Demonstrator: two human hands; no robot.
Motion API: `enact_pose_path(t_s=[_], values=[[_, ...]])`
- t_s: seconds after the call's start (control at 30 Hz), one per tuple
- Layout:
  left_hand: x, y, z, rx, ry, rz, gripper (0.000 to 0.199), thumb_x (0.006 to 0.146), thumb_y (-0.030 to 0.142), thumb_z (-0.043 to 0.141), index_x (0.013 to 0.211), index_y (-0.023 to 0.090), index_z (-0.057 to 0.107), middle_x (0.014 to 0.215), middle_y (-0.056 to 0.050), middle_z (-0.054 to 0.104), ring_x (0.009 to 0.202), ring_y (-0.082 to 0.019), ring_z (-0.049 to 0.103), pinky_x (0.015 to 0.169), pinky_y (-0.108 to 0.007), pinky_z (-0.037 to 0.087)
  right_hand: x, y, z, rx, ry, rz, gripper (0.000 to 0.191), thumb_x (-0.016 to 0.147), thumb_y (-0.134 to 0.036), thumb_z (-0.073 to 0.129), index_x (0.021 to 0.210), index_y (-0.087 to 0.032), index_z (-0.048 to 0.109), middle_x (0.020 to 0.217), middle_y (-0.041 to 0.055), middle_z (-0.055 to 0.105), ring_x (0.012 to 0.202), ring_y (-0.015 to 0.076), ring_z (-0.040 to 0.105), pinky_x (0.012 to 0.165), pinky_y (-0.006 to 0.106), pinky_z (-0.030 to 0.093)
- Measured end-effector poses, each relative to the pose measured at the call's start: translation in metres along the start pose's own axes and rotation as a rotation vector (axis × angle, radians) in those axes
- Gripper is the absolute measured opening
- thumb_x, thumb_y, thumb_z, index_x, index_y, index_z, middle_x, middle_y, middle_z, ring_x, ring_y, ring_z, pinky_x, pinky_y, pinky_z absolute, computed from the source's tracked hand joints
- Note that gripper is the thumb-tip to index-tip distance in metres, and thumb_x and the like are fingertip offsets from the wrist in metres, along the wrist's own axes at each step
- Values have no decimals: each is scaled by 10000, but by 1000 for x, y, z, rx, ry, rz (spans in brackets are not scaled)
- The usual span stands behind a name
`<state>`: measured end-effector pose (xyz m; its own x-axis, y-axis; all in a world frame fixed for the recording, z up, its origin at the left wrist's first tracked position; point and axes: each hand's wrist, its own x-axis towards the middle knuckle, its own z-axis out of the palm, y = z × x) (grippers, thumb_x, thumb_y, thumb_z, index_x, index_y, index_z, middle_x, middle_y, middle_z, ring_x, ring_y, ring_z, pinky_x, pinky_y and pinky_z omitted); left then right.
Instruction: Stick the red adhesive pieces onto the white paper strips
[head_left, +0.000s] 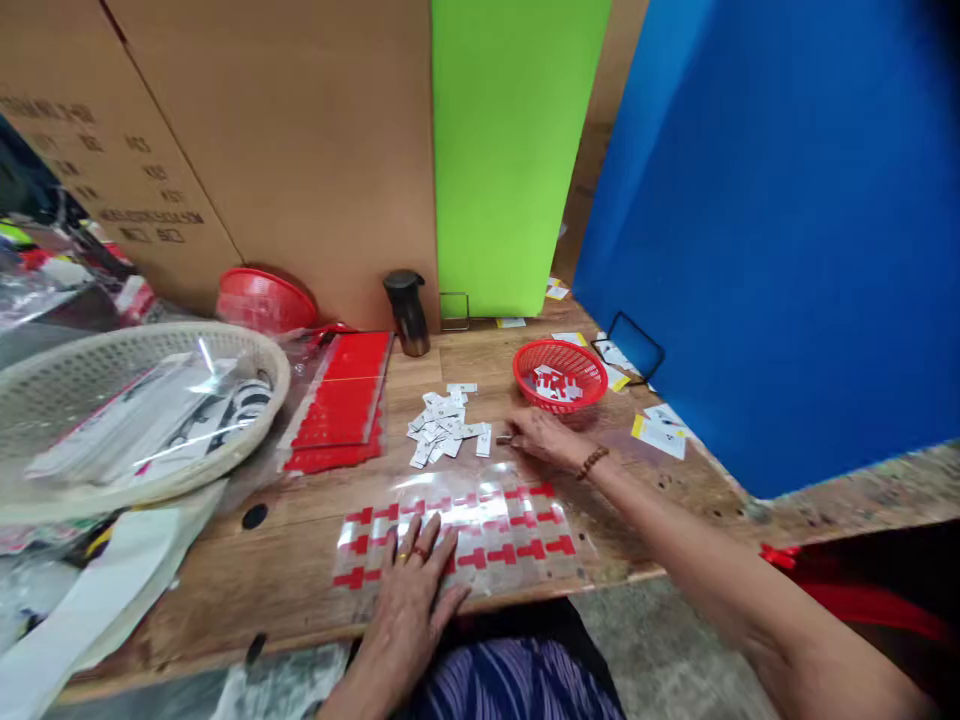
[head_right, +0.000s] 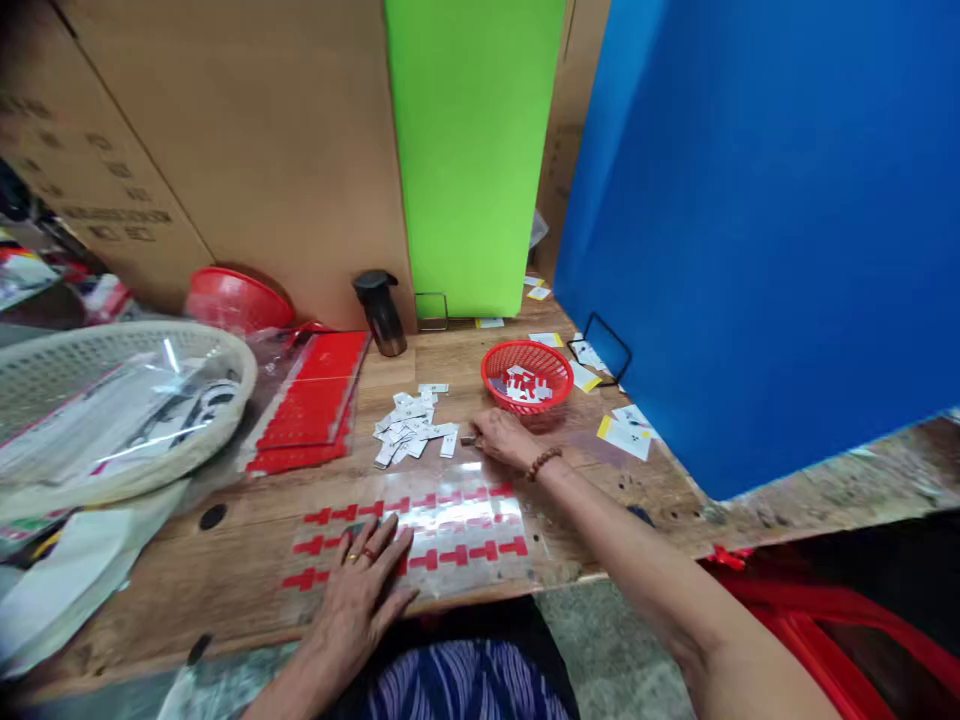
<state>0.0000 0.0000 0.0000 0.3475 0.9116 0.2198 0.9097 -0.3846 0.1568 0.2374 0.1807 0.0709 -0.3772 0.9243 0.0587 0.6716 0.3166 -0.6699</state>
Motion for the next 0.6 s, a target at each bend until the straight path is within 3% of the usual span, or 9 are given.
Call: enact_pose_path(t_s=[0.07,0.17,0.23,0.33,0.4,0.5,0.6], values=[[-4,-8,1,-11,-1,-2,516,790,292,593,1297,258,503,1342,-105,521,1244,-340,441,974,-555,349,-8,-1,-5,-66,69,-1,171,659,-48,571,583,-168,475,588,-24,489,597,118,426,568,241,284],[-4,-12,-5,-135,22,-83,438,796,294,584,1231,247,567,1309,-115,550,1233,-338,455,978,-570,339,-29,-7,-3,79,155,55,128,756,-182,560,653,-177,487,633,-30,500,609,116,447,569,233,321],[4,-5,-16,-296,54,-197,362,807,313,569,1156,229,618,1274,-122,578,1218,-330,473,982,-566,342,-49,-16,8,457,202,148,174,744,-273,615,663,-179,493,641,-40,505,589,106,456,551,224,357],[27,18,-38,-663,26,-408,380,829,363,539,1181,231,591,1283,-102,571,1171,-262,521,987,-461,385,-78,-35,33,1041,132,357,295,665,-366,711,677,-188,475,606,-70,466,483,74,421,447,196,356],[45,37,-50,-960,-48,-549,390,820,400,547,1155,207,604,1173,-95,637,1088,-236,572,958,-399,413,-92,-49,50,1280,60,447,349,633,-378,751,689,-191,461,592,-82,454,441,57,420,418,181,372],[66,57,-55,-1399,-95,-663,379,799,425,572,1069,168,640,1002,-78,679,899,-195,617,790,-299,479,-103,-64,67,1426,70,449,368,615,-372,782,677,-175,476,607,-71,481,475,55,472,448,173,447],[74,63,-50,-1651,-86,-736,312,741,402,654,910,141,676,775,-28,650,674,-123,569,626,-220,446,-106,-71,74,1459,99,420,355,642,-384,772,691,-170,493,628,-59,513,506,62,522,455,164,473]])
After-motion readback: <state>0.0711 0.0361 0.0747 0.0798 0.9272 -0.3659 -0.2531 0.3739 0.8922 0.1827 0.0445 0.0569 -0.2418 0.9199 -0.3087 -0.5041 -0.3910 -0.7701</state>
